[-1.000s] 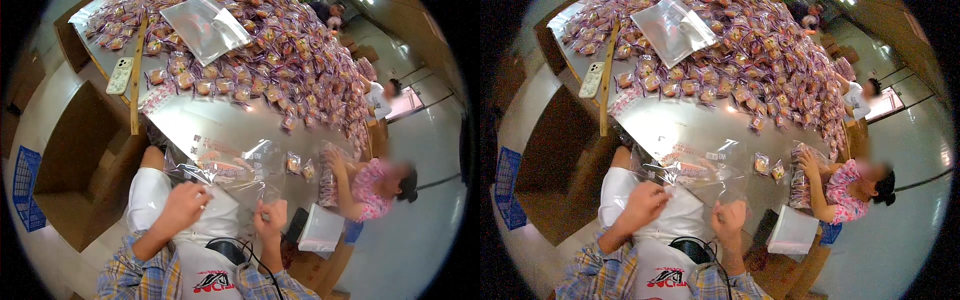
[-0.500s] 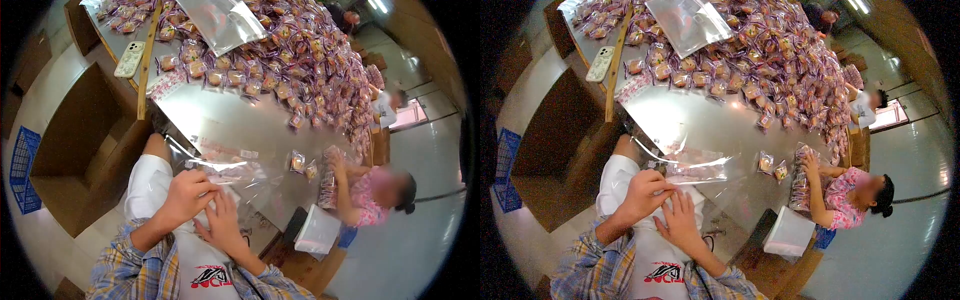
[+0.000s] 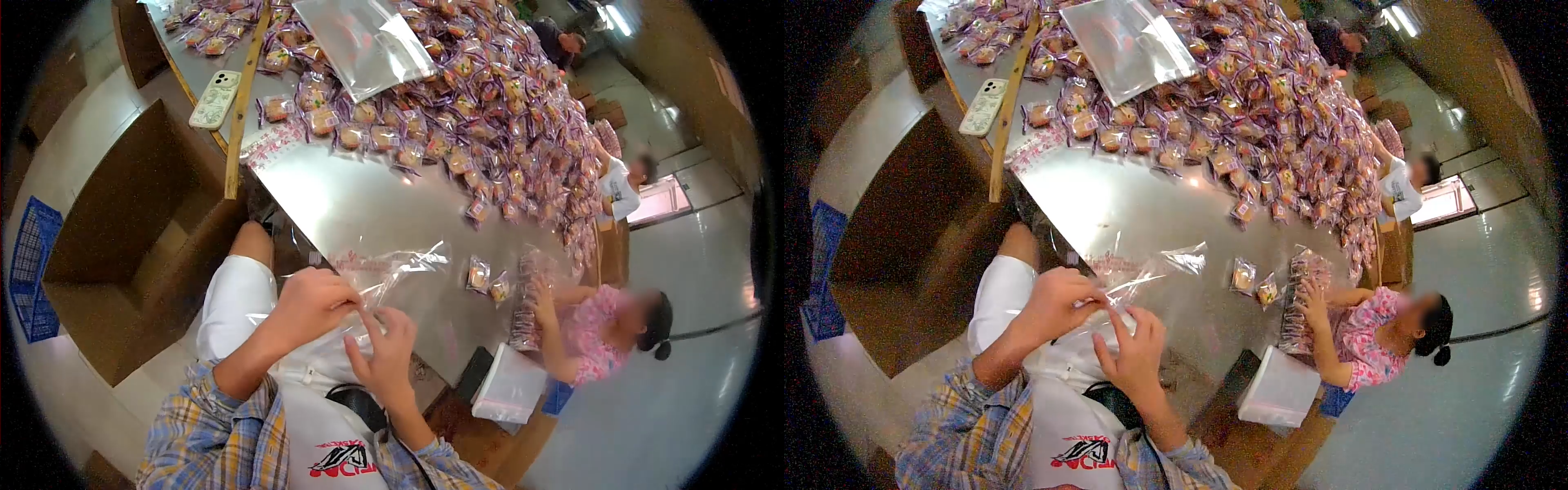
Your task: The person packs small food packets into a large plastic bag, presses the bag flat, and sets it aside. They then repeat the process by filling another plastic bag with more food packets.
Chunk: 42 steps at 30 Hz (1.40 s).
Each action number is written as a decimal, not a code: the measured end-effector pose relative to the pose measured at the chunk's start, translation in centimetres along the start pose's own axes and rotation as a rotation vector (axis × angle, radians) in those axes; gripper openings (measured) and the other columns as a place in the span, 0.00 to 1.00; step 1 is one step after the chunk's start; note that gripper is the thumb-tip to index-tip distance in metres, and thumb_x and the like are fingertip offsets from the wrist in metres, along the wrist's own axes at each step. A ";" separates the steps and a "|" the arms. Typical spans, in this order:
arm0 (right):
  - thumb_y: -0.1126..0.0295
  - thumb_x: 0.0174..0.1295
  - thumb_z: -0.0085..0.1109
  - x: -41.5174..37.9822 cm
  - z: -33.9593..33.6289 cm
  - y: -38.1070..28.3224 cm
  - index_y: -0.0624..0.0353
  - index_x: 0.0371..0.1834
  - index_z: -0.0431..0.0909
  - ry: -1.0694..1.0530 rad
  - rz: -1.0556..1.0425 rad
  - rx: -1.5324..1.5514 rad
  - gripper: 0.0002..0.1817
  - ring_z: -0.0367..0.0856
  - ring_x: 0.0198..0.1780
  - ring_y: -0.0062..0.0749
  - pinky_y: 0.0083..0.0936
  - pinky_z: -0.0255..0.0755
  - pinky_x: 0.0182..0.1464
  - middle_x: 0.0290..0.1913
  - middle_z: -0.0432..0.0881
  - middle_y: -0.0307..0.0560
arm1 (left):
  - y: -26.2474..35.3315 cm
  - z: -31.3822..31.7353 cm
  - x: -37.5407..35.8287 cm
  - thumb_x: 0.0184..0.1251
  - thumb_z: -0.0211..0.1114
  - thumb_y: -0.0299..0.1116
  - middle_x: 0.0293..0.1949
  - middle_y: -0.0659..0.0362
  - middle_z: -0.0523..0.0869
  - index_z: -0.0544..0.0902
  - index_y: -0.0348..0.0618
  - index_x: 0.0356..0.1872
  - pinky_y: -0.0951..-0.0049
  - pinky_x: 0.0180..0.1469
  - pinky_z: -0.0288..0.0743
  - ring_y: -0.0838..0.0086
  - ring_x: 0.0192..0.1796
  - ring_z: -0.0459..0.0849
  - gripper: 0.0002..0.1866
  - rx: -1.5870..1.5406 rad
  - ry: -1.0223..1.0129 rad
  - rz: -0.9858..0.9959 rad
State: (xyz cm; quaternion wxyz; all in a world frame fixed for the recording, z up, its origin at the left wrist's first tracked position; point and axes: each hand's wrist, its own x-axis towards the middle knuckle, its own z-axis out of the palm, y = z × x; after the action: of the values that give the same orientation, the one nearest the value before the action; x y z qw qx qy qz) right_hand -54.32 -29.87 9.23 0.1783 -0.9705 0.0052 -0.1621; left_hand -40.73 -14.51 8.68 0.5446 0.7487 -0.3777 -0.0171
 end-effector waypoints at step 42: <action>0.64 0.59 0.79 11.3 -4.2 2.0 0.67 0.87 0.28 0.358 0.047 0.173 0.68 0.39 0.88 0.55 0.46 0.50 0.84 0.88 0.36 0.69 | 2.2 5.8 3.0 0.56 0.73 0.32 0.74 0.33 0.67 0.70 0.28 0.69 0.42 0.79 0.58 0.35 0.77 0.63 0.39 0.408 0.225 0.046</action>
State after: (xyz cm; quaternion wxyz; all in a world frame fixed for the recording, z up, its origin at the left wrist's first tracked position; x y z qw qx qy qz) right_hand -44.83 -33.96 15.77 0.2609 -0.9068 0.0456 -0.3279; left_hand -42.34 -21.13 9.33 0.4208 0.8317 -0.3271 0.1556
